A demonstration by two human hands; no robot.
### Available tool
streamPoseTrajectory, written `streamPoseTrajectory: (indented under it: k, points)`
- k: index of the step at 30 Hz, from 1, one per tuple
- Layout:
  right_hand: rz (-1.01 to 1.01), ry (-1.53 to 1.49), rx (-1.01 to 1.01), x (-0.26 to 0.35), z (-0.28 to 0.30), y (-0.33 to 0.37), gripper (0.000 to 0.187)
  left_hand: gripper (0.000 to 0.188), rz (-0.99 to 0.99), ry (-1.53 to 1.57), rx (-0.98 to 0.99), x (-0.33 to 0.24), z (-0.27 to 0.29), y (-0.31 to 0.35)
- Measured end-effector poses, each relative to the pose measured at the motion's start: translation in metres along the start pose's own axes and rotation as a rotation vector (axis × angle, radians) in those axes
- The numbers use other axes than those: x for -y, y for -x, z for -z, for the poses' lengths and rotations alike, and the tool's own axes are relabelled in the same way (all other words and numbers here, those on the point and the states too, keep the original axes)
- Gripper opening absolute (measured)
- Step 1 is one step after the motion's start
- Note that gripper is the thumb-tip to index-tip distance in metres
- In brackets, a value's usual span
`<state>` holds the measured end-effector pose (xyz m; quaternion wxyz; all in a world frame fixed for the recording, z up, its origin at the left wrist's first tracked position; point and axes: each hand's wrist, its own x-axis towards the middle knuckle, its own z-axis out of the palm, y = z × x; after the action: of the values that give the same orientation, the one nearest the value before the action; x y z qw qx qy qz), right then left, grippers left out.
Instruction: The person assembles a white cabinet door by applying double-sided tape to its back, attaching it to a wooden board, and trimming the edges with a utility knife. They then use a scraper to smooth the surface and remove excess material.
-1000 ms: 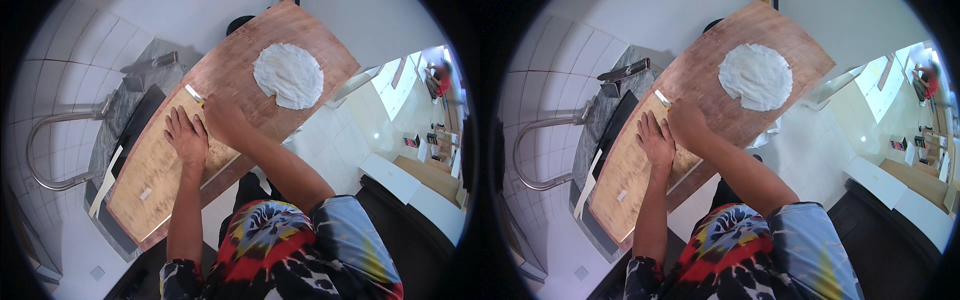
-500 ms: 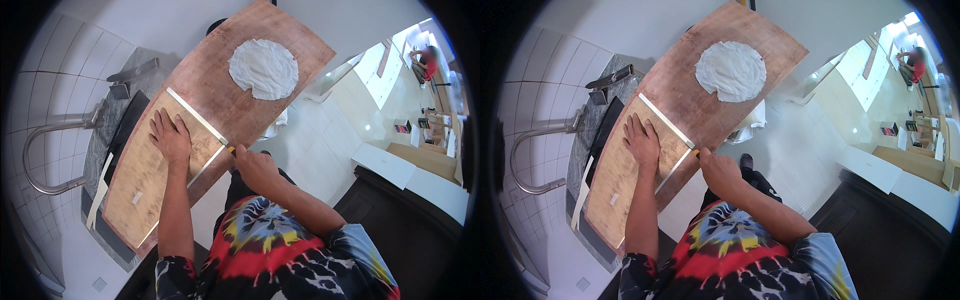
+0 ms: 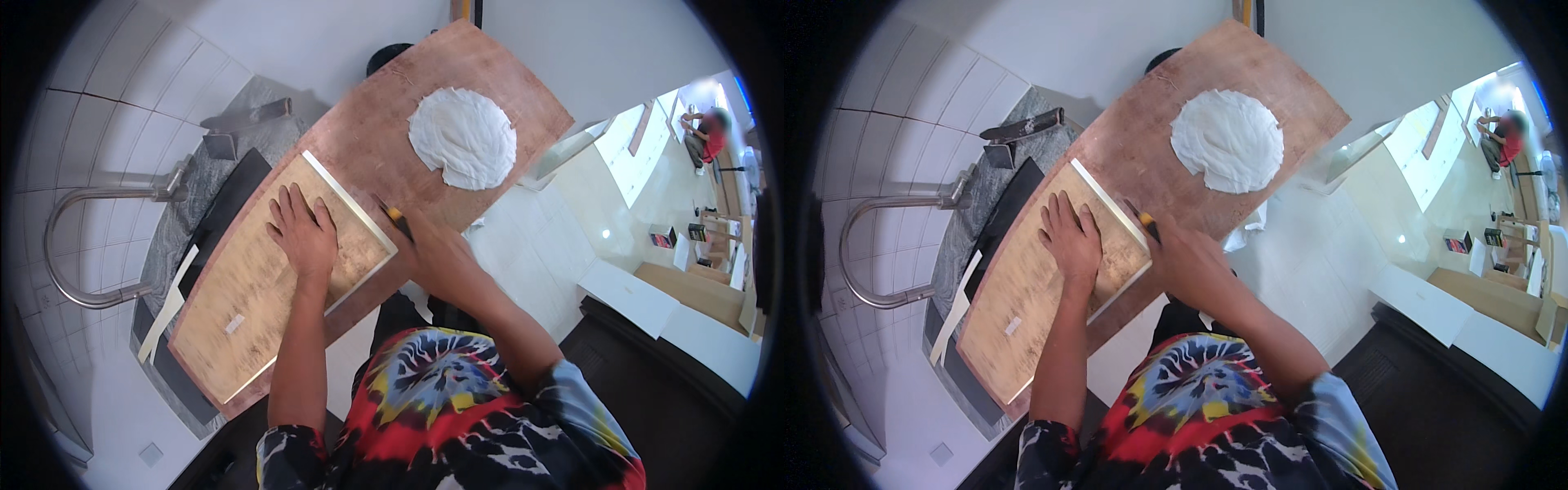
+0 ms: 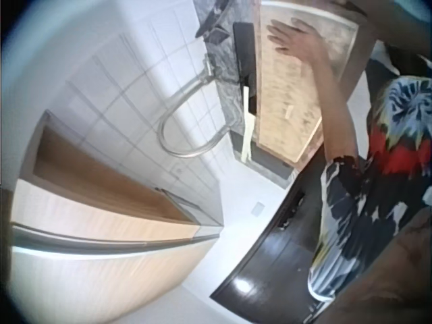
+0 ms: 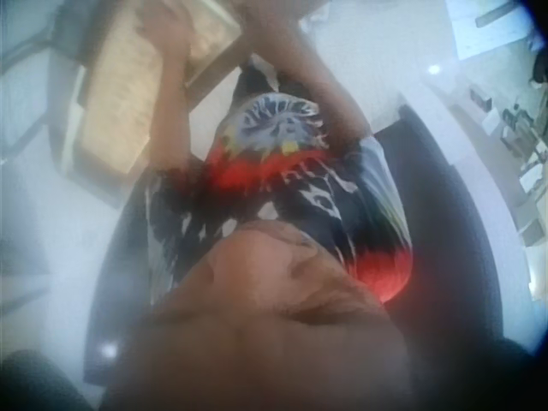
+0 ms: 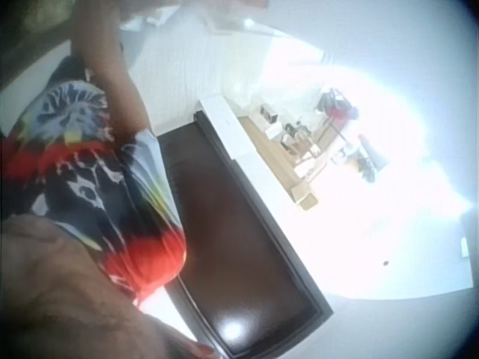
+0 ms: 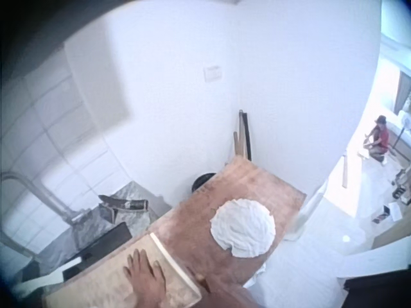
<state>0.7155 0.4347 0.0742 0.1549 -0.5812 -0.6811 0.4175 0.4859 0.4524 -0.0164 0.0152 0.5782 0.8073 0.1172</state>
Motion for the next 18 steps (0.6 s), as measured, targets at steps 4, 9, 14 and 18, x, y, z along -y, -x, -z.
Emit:
streamPoseTrajectory:
  k: [4,9,14,18]
  points:
    - [0.219,0.015,-0.159,-0.002,-0.059,-0.094,0.024,0.06,-0.016,-0.018,-0.002,0.0,-0.004,-0.004]
    - [0.225,0.065,-0.056,0.022,-0.083,-0.143,0.029,0.061,-0.007,-0.031,0.018,0.004,-0.005,-0.003]
    - [0.181,0.118,0.011,0.031,-0.082,-0.154,0.039,0.06,-0.024,-0.053,0.016,0.007,-0.007,-0.003]
    - [0.223,0.109,-0.023,0.028,-0.083,-0.156,0.042,0.06,-0.037,-0.064,-0.001,0.006,-0.008,-0.001]
